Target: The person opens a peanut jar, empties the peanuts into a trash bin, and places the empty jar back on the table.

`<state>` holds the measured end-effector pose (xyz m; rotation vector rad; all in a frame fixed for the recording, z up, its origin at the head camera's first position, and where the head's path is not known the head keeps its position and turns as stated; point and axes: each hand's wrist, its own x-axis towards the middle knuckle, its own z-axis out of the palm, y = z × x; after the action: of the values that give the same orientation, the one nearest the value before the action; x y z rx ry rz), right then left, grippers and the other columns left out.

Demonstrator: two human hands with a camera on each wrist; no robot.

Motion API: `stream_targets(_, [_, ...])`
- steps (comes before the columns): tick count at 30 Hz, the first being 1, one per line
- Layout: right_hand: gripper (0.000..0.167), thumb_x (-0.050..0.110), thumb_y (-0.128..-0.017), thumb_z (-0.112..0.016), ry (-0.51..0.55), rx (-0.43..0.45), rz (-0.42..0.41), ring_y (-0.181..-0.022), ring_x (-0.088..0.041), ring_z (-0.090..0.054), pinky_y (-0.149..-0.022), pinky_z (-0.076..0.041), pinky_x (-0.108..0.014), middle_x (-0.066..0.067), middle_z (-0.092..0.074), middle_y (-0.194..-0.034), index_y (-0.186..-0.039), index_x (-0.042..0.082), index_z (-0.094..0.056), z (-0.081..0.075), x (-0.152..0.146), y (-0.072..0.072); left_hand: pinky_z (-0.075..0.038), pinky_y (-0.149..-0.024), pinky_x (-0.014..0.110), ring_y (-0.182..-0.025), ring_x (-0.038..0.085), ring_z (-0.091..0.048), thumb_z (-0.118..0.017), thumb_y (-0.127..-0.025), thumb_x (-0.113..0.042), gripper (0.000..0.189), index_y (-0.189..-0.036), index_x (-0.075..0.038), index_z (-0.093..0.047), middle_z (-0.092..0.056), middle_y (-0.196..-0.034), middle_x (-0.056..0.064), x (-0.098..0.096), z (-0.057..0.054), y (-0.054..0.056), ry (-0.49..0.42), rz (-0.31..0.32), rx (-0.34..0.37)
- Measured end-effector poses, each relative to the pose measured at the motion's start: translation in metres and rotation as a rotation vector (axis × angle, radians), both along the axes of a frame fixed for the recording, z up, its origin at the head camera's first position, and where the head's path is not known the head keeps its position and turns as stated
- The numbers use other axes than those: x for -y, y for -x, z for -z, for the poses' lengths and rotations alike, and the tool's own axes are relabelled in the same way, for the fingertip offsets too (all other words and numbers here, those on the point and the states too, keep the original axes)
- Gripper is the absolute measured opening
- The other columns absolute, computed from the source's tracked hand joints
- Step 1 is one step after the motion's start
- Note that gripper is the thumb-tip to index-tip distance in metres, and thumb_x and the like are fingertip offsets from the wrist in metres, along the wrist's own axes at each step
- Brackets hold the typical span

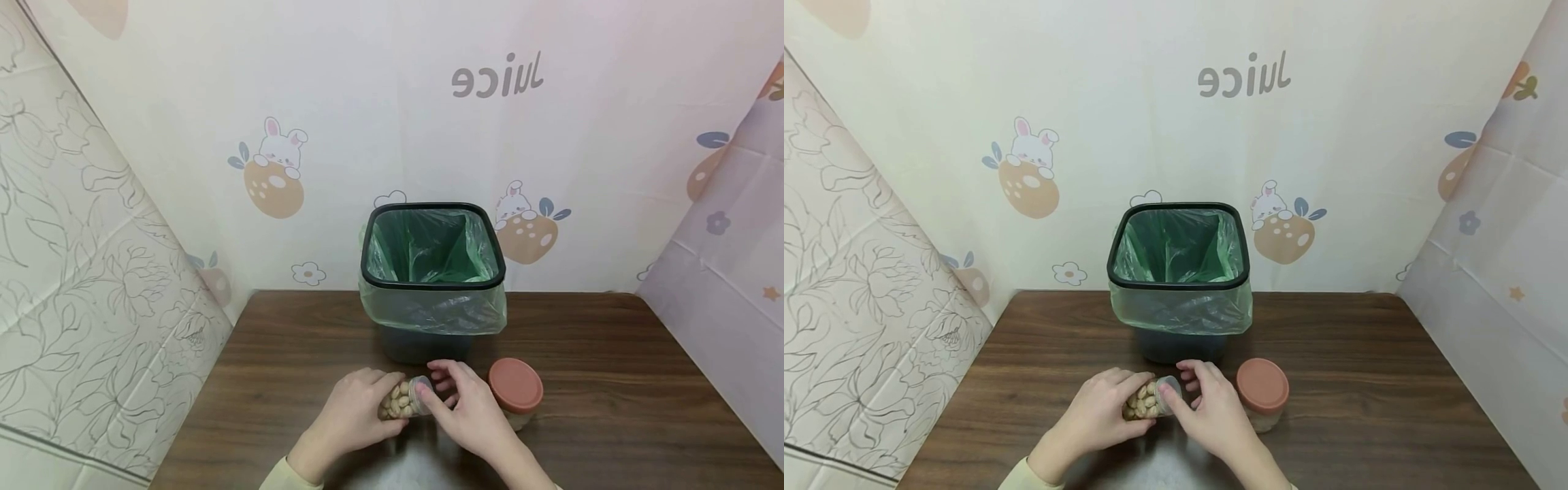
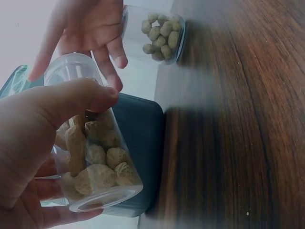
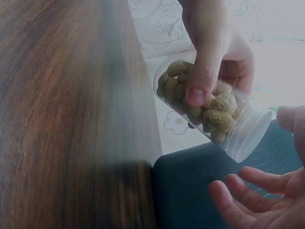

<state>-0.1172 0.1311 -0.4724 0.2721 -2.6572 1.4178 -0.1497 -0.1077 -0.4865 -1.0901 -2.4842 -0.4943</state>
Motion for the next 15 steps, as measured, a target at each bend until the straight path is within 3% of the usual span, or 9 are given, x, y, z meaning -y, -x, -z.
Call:
stream_targets(5, [0.034,0.047,-0.104,-0.074,0.007,0.078,0.014,-0.093,-0.005,-0.068,-0.076,-0.059,-0.024,0.008,-0.067,-0.107,-0.124,0.019,-0.073,0.0009,0.0033,0.0012,-0.060,-0.079,0.035,-0.088,0.014,-0.070,-0.099,-0.072,-0.046,0.066,-0.126,-0.015,-0.076,-0.076,-0.103,-0.004,0.0000,0.0016,0.0000,0.018,-0.012,-0.008])
stream_targets(15, [0.035,0.046,-0.101,-0.078,-0.005,0.091,-0.010,-0.077,-0.004,-0.064,-0.069,-0.056,-0.024,0.007,-0.069,-0.105,-0.125,0.020,-0.072,0.0006,0.0036,-0.0004,-0.059,-0.077,0.035,-0.087,0.013,-0.069,-0.099,-0.071,-0.046,0.065,-0.124,-0.015,-0.076,-0.076,-0.101,-0.004,-0.0008,0.0027,-0.0001,0.013,-0.011,-0.012])
